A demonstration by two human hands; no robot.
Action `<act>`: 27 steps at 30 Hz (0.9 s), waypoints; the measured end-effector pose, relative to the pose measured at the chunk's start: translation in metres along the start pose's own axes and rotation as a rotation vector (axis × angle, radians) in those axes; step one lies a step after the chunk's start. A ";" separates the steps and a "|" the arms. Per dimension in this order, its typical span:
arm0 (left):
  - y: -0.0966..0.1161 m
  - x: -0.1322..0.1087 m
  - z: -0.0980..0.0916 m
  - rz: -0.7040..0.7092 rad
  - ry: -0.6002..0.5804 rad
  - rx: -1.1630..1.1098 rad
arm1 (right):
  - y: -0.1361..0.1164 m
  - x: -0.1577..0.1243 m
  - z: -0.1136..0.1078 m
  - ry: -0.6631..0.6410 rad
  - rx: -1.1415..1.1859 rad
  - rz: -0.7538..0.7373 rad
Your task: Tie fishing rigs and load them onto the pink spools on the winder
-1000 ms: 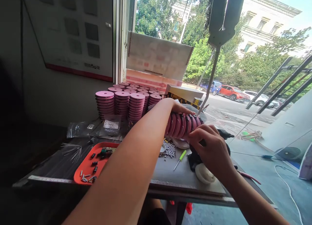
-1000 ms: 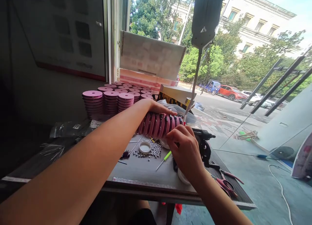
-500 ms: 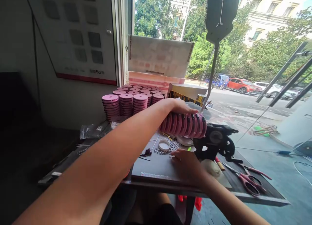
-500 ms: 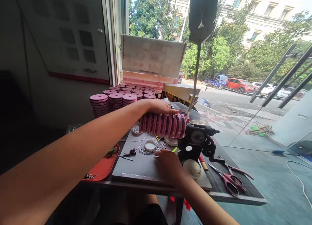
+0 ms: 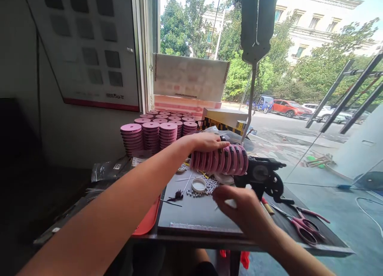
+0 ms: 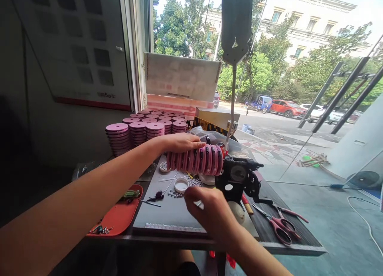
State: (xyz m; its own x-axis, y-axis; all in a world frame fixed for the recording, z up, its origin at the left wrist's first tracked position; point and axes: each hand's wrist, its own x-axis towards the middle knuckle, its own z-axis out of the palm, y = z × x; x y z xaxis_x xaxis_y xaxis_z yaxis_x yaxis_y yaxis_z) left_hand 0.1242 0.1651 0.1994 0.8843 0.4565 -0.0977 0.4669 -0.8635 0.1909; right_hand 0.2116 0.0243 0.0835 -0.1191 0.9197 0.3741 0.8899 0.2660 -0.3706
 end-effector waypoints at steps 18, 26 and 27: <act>-0.012 0.013 -0.001 -0.040 -0.081 -0.166 | 0.006 0.033 -0.041 0.398 0.239 -0.042; -0.013 0.014 0.000 -0.032 -0.084 -0.160 | 0.005 0.035 -0.034 0.420 0.184 -0.040; -0.013 0.014 0.000 -0.031 -0.083 -0.162 | 0.005 0.035 -0.035 0.412 0.189 -0.036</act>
State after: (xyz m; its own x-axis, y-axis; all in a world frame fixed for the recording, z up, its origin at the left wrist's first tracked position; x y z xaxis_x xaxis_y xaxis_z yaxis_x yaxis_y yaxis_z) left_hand 0.1308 0.1832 0.1955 0.8699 0.4573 -0.1847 0.4932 -0.8004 0.3408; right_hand 0.2273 0.0476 0.1241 0.0703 0.7273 0.6827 0.7881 0.3790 -0.4850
